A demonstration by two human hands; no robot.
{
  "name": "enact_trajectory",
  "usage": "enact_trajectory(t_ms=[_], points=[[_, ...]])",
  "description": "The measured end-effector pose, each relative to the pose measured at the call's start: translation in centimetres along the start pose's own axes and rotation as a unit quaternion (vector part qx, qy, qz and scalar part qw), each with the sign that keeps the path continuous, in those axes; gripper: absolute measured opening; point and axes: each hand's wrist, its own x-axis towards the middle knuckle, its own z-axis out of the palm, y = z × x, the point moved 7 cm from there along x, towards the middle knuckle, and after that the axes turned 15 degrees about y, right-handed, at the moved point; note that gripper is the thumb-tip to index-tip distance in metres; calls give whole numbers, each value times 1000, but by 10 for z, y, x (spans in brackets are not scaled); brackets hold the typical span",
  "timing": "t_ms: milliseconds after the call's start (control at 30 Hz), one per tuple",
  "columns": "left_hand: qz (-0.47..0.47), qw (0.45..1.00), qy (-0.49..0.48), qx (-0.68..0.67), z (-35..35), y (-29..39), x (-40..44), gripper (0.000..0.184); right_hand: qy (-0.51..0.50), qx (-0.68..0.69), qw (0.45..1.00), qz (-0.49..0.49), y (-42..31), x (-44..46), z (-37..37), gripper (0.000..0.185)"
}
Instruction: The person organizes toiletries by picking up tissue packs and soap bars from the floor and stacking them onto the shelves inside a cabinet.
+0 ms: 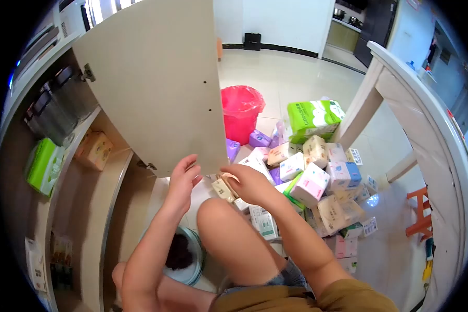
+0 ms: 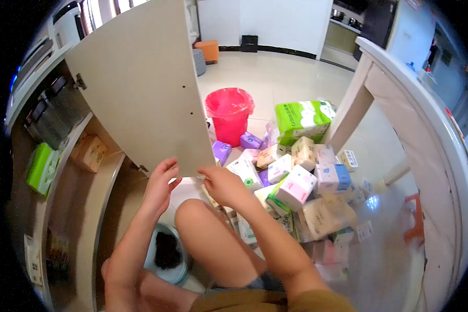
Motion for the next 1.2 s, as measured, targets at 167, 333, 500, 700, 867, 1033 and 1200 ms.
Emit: enact_trajectory(t_ms=[167,333,500,700,867,1033,1200], points=[[-2,996,-81,-44,80,26,-17,37,54,-35,997,49,43,-62,-51,24],[-28,984,-147,-101,159,17,-36,32,130,-12,970,203,83,-100,-118,21],[-97,977,-174,-69,199,-68,-28,31,224,-2,946,232,128,-120,-172,20],[-99,958,-199,181,198,-151,-32,36,262,9,918,298,158,-145,-178,26],[-41,950,-216,220,208,-166,-37,40,284,75,874,387,196,-164,-157,40],[-107,939,-284,163,217,-158,-47,48,303,178,832,430,211,-164,-145,42],[-133,931,-320,118,225,-152,-56,56,269,299,806,435,198,-150,-135,36]])
